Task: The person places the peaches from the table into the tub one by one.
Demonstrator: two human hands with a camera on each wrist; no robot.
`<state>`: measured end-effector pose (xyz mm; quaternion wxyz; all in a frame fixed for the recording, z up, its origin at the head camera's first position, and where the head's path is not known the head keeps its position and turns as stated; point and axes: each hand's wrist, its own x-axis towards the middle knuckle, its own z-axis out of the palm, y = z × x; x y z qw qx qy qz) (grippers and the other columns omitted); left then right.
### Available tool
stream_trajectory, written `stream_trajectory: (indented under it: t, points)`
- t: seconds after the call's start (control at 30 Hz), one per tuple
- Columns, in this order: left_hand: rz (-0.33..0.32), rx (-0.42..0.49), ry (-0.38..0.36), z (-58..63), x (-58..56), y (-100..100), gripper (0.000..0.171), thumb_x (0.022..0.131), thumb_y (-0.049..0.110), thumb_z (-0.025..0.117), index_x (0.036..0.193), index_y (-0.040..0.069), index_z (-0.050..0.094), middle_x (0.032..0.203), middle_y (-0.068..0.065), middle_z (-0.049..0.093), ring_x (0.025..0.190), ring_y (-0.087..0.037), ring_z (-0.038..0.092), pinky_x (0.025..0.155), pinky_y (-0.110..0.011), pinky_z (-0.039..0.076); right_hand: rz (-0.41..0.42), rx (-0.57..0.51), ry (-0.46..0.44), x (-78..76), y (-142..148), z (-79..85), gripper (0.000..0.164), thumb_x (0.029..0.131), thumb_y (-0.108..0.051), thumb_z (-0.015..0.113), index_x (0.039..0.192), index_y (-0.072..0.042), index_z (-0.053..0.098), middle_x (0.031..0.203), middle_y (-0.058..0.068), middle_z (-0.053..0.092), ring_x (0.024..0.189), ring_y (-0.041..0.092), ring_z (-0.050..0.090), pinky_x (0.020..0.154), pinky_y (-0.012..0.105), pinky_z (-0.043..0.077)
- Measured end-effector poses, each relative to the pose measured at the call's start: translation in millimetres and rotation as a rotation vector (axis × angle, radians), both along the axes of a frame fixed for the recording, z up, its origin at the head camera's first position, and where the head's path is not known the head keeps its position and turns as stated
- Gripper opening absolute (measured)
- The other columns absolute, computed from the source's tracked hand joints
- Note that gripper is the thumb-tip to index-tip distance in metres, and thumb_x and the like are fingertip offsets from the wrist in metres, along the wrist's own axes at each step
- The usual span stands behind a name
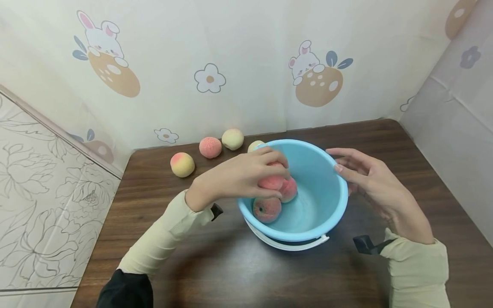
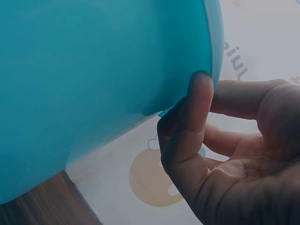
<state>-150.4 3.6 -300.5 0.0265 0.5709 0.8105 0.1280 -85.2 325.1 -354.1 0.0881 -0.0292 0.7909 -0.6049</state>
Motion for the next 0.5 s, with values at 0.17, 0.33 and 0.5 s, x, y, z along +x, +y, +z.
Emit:
stream_trajectory:
  t: [0.17, 0.33, 0.5]
  points:
    - [0.020, -0.103, -0.038, -3.7, -1.5, 6, 0.028, 0.097, 0.036, 0.073, 0.122, 0.025, 0.071, 0.126, 0.008, 0.061, 0.120, -0.012, 0.049, 0.103, -0.021, 0.042, 0.002, 0.020, 0.007, -0.2, 0, -0.5, 0.051, 0.105, -0.007, 0.059, 0.154, -0.015, 0.047, 0.118, -0.009, 0.075, 0.090, 0.017, 0.076, 0.070, 0.038, 0.065]
    - [0.030, -0.169, -0.038, -9.5, -3.8, 11, 0.030, 0.096, 0.033, 0.075, 0.124, 0.024, 0.072, 0.126, 0.008, 0.062, 0.120, -0.013, 0.050, 0.106, -0.025, 0.043, 0.004, 0.009, 0.008, 0.1, 0, -0.3, 0.051, 0.105, -0.006, 0.059, 0.154, -0.015, 0.047, 0.120, -0.008, 0.075, 0.090, 0.017, 0.077, 0.070, 0.038, 0.065]
    - [0.031, -0.209, -0.063, -14.3, -7.0, 14, 0.032, 0.096, 0.027, 0.076, 0.127, 0.022, 0.073, 0.128, 0.006, 0.063, 0.122, -0.014, 0.051, 0.106, -0.026, 0.043, 0.014, -0.018, 0.009, 0.0, 1, -0.3, 0.051, 0.104, -0.005, 0.059, 0.153, -0.015, 0.048, 0.119, -0.007, 0.076, 0.089, 0.018, 0.077, 0.070, 0.038, 0.065]
